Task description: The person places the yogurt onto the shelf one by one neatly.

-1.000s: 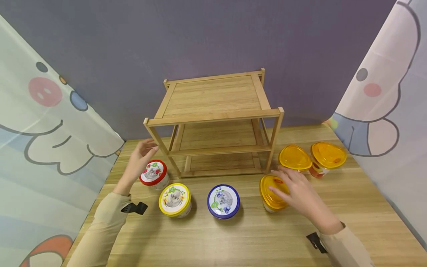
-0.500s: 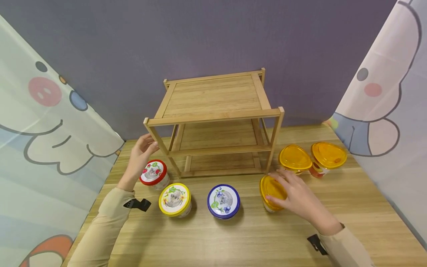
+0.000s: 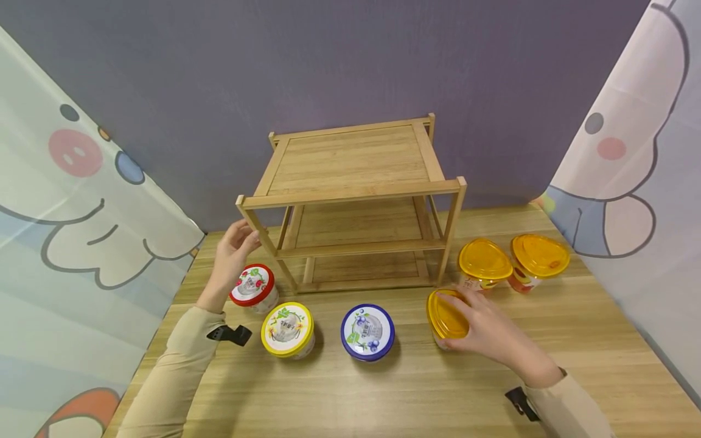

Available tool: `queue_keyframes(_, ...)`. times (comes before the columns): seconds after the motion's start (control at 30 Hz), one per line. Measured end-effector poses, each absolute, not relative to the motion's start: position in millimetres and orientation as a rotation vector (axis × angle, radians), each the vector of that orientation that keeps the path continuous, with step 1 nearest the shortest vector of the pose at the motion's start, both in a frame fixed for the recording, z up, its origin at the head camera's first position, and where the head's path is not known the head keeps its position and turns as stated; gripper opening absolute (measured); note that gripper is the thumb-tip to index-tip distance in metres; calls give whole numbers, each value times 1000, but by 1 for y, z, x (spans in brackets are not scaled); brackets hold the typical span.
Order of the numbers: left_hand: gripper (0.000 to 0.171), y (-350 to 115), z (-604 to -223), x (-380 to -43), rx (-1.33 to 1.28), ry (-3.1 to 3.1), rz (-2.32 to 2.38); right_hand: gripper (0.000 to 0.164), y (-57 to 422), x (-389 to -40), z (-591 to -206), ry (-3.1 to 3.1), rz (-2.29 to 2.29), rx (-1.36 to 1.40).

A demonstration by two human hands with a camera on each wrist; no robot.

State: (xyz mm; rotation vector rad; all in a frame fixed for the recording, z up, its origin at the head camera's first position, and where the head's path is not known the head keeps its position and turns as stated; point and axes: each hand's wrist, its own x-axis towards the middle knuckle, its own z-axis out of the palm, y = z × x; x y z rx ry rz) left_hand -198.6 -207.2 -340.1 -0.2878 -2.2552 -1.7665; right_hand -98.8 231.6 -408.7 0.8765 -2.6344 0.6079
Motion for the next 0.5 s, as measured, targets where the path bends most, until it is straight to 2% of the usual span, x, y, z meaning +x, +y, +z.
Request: queue_keyframes(0.5,34,-205,-343,-200,-331,-2205,-1770,75,210,-96,-409,-2678,406,661)
